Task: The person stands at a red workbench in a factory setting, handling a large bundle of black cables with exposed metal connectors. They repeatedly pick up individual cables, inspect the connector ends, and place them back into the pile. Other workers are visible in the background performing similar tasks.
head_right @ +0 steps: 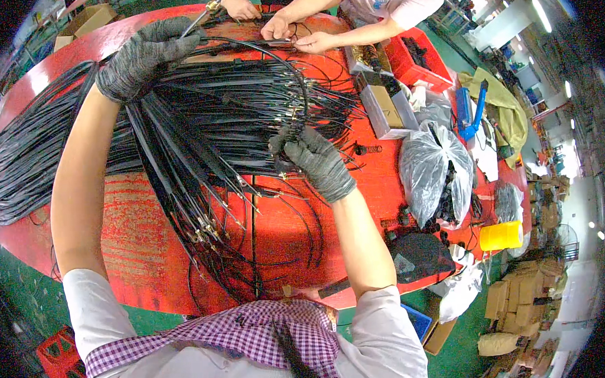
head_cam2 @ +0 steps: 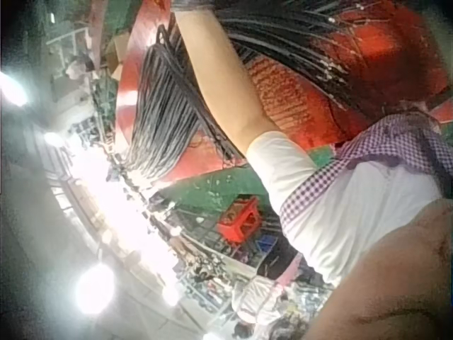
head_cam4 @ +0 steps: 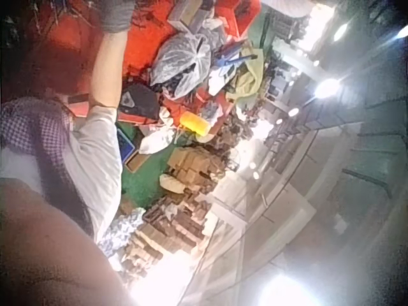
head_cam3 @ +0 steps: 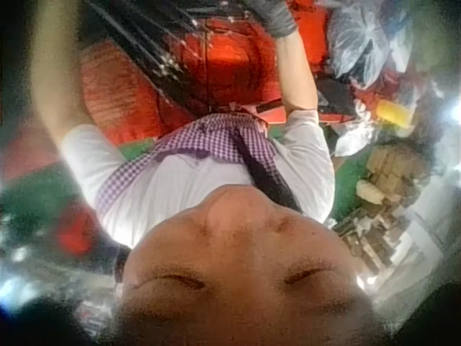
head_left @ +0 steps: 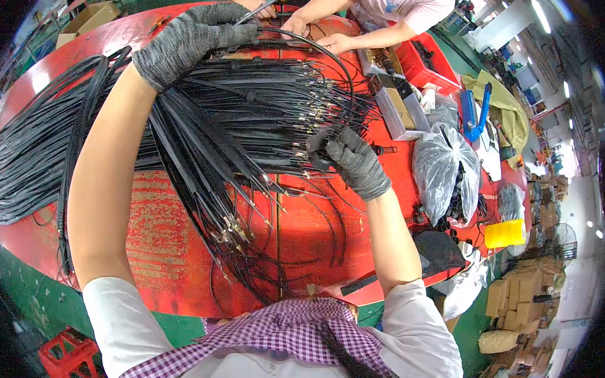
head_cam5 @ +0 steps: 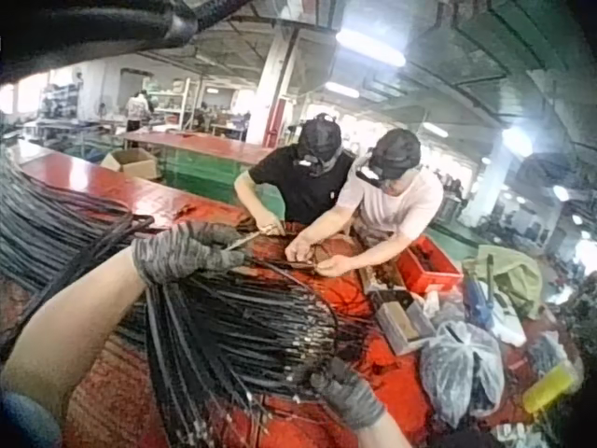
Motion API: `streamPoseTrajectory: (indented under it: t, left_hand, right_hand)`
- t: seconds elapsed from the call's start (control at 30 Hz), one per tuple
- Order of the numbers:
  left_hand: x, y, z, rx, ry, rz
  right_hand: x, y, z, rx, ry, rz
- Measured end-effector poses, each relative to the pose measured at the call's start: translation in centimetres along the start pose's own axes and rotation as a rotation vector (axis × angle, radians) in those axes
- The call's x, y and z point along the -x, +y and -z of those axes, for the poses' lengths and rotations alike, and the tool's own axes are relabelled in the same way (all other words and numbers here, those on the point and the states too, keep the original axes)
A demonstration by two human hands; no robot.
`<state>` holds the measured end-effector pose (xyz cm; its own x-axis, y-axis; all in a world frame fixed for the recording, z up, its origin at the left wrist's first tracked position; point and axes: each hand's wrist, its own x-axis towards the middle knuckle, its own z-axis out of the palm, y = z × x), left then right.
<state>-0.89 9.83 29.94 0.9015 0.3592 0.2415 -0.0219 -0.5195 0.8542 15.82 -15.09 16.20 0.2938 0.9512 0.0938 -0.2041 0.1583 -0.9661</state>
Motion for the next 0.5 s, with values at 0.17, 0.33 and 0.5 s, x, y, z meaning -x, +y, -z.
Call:
streamPoseTrajectory:
  t: [0.17, 0.33, 0.5]
  left_hand:
    - [-0.3, -1.2, 0.2, -0.244, 0.025, -0.243]
    - [-0.1, 0.0, -0.2, -0.200, -0.046, -0.157]
    - [-0.8, -1.0, -0.4, -0.314, -0.096, -0.164]
  right_hand:
    - [0.0, -1.5, 0.2, -0.204, -0.082, -0.088]
    - [-0.2, -2.4, 1.3, -0.094, -0.211, -0.090]
    - [-0.4, -2.1, 1.4, 0.088, -0.156, -0.103]
